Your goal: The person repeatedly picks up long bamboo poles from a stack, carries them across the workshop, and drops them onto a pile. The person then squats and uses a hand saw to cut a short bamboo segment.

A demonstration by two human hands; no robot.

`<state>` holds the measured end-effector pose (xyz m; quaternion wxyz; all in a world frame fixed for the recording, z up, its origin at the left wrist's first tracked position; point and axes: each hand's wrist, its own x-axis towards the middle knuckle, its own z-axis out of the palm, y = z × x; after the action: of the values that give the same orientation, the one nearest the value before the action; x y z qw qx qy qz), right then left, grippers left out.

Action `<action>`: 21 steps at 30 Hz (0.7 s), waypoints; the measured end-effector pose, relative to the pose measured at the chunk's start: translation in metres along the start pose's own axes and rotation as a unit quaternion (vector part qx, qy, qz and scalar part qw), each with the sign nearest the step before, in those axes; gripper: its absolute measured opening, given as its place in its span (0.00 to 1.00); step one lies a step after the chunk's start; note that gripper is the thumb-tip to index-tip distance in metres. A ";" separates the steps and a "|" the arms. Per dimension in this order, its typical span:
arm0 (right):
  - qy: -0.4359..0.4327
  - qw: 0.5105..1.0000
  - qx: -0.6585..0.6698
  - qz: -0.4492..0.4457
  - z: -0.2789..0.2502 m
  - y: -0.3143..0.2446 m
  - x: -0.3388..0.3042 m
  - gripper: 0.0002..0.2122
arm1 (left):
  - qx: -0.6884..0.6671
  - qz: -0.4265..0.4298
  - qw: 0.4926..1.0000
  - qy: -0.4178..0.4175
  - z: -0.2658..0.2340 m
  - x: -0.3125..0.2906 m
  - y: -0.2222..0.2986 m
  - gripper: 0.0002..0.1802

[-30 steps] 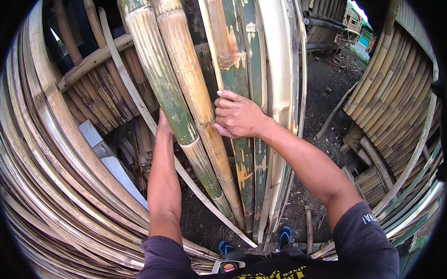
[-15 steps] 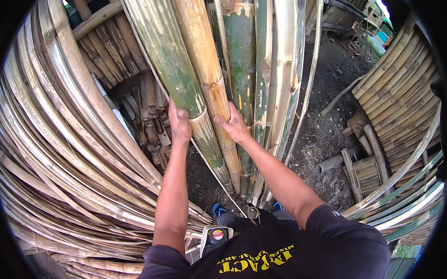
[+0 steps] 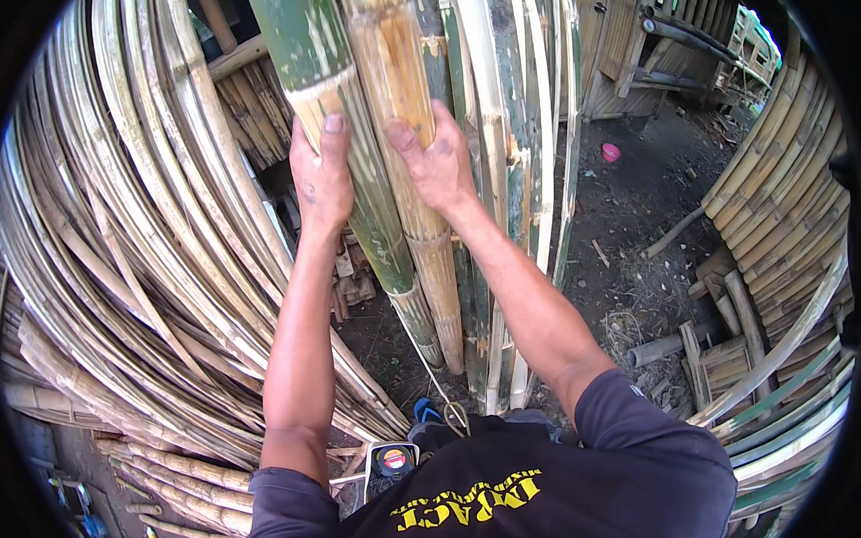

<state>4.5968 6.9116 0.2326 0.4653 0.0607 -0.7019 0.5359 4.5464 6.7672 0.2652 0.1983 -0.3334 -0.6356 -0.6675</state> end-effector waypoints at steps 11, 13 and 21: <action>-0.151 0.937 0.312 -0.049 -0.146 -0.226 0.092 0.40 | 0.072 0.155 0.985 -0.001 0.086 0.031 0.292 0.41; -0.149 0.946 0.281 -0.061 -0.165 -0.254 0.098 0.56 | 0.046 0.084 0.995 0.003 0.094 0.028 0.331 0.40; -0.070 0.954 0.289 0.028 -0.179 -0.281 -0.011 0.43 | 0.083 0.032 0.996 -0.007 0.077 -0.059 0.364 0.40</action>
<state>4.8721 6.9342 0.4194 0.3622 0.2104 -0.5493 0.7230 4.8534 6.7924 0.4829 0.2421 -0.3410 -0.6790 -0.6034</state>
